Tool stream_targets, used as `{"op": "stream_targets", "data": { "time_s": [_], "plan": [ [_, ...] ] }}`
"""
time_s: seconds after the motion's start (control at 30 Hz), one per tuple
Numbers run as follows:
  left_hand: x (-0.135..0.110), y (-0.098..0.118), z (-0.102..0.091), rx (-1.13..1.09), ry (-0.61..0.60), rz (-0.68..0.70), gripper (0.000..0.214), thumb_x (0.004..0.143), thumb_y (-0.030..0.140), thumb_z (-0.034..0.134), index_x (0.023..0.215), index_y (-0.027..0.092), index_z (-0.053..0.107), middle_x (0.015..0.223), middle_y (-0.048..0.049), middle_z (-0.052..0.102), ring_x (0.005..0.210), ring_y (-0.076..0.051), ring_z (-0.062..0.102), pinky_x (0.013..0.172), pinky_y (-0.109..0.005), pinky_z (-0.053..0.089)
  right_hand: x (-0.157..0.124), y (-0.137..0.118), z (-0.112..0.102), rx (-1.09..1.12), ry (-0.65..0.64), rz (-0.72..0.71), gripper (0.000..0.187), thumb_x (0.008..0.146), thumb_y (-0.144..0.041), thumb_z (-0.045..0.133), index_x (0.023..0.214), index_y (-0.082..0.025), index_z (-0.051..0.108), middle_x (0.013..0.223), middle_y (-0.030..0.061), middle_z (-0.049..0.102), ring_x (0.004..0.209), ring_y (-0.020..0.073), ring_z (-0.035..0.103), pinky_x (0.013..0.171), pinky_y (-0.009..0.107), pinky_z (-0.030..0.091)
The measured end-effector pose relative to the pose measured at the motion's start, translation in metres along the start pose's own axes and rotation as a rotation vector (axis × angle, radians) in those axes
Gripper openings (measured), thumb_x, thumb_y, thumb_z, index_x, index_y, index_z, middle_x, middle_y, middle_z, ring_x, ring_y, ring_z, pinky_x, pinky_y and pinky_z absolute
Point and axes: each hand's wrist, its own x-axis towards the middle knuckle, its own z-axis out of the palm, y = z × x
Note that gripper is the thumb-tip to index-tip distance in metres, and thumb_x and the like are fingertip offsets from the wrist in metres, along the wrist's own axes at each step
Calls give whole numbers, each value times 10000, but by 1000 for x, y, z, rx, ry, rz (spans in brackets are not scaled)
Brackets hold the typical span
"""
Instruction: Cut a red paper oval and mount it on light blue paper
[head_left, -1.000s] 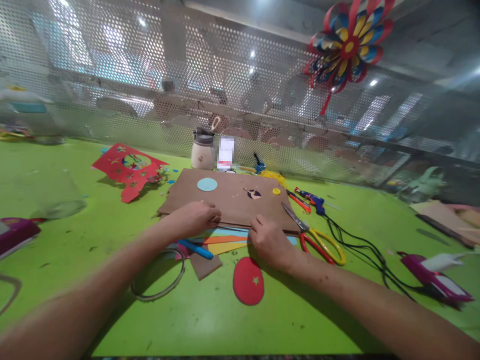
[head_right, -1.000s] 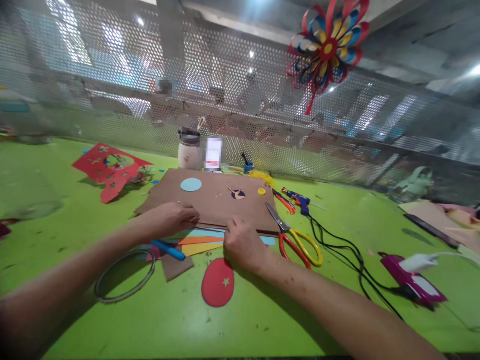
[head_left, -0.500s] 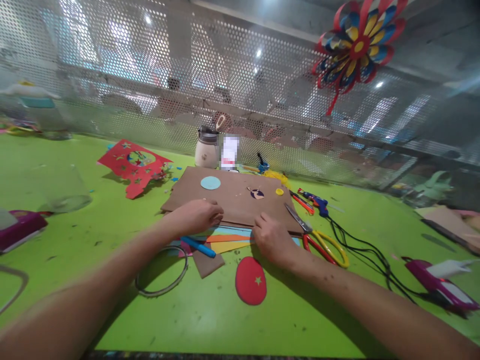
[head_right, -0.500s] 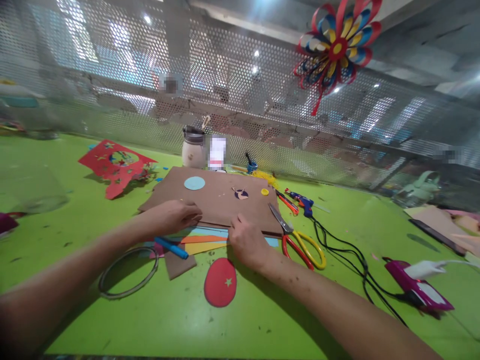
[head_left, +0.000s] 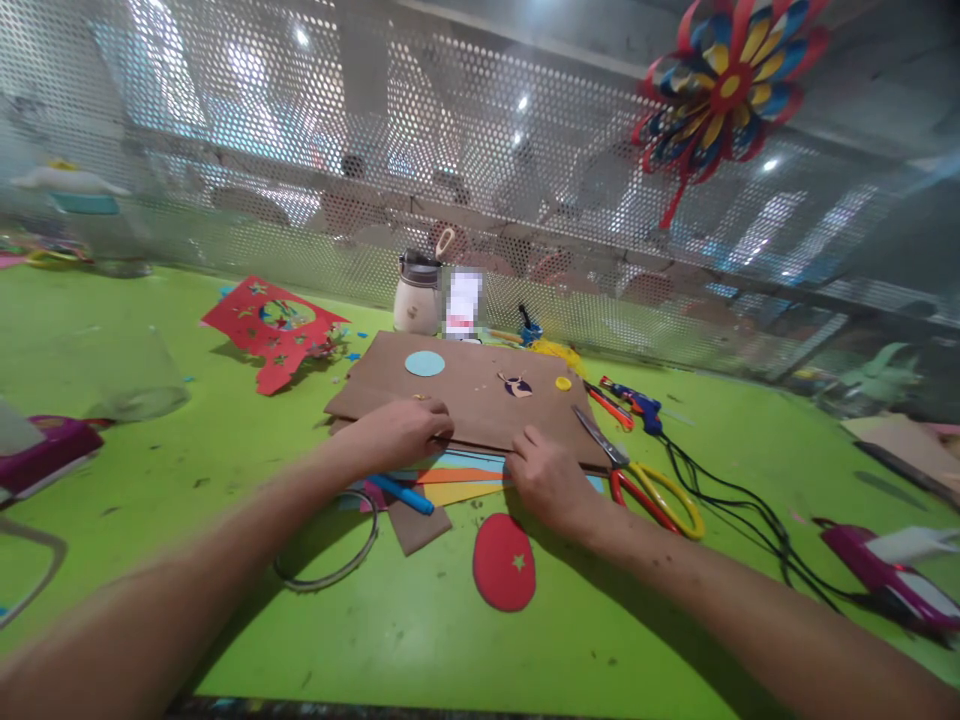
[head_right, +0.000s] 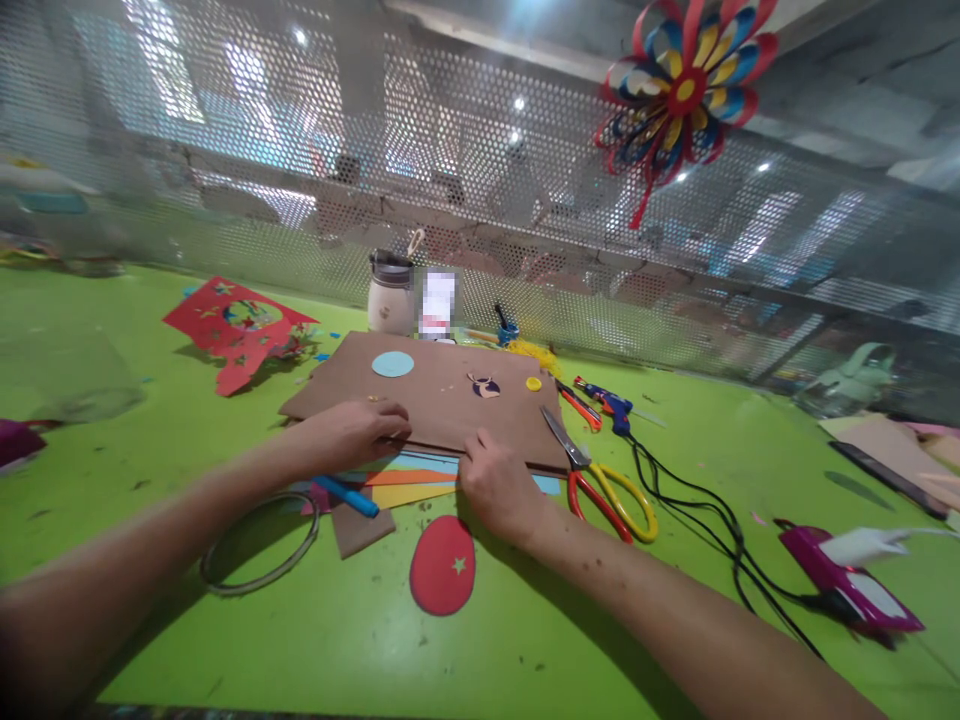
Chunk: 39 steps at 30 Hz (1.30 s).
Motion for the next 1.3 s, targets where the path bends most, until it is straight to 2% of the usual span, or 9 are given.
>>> {"op": "stream_targets", "data": {
  "time_s": [0.17, 0.37, 0.8, 1.03, 1.3],
  "plan": [
    [0, 3, -2, 12, 4, 3, 171, 863, 169, 537, 953, 206, 678, 1005, -77, 690, 847, -219, 657, 724, -294, 456, 0, -2, -1, -1, 4, 13, 178, 808, 7, 571, 698, -121, 628, 745, 104, 570, 760, 228, 429, 567, 336, 242],
    [0, 2, 1, 9, 20, 15, 154, 870, 189, 539, 927, 224, 677, 928, -64, 687, 803, -196, 651, 708, -269, 452, 3, -5, -4, 1, 4, 0, 180, 819, 7, 569, 710, -117, 642, 759, 106, 575, 774, 225, 424, 571, 328, 252],
    [3, 4, 5, 42, 59, 39, 240, 817, 99, 539, 994, 220, 648, 964, -82, 670, 817, -206, 631, 701, -279, 453, 3, -4, 1, -24, 35, 52, 179, 827, -2, 557, 718, -122, 633, 766, 108, 579, 771, 236, 437, 573, 338, 256],
    [5, 2, 8, 76, 67, 9, 208, 845, 134, 522, 995, 214, 641, 954, -83, 669, 766, -209, 634, 642, -283, 446, 6, -14, 2, -8, 82, 120, 193, 920, -164, 532, 756, -132, 628, 778, 97, 575, 784, 231, 450, 616, 338, 292],
    [4, 3, 3, 50, 62, -5, 226, 841, 111, 501, 977, 213, 649, 961, -84, 674, 752, -210, 635, 626, -281, 443, 13, -12, 8, -31, 83, 116, 162, 838, -40, 538, 741, -144, 616, 776, 103, 567, 762, 239, 435, 620, 343, 284]
  ]
}}
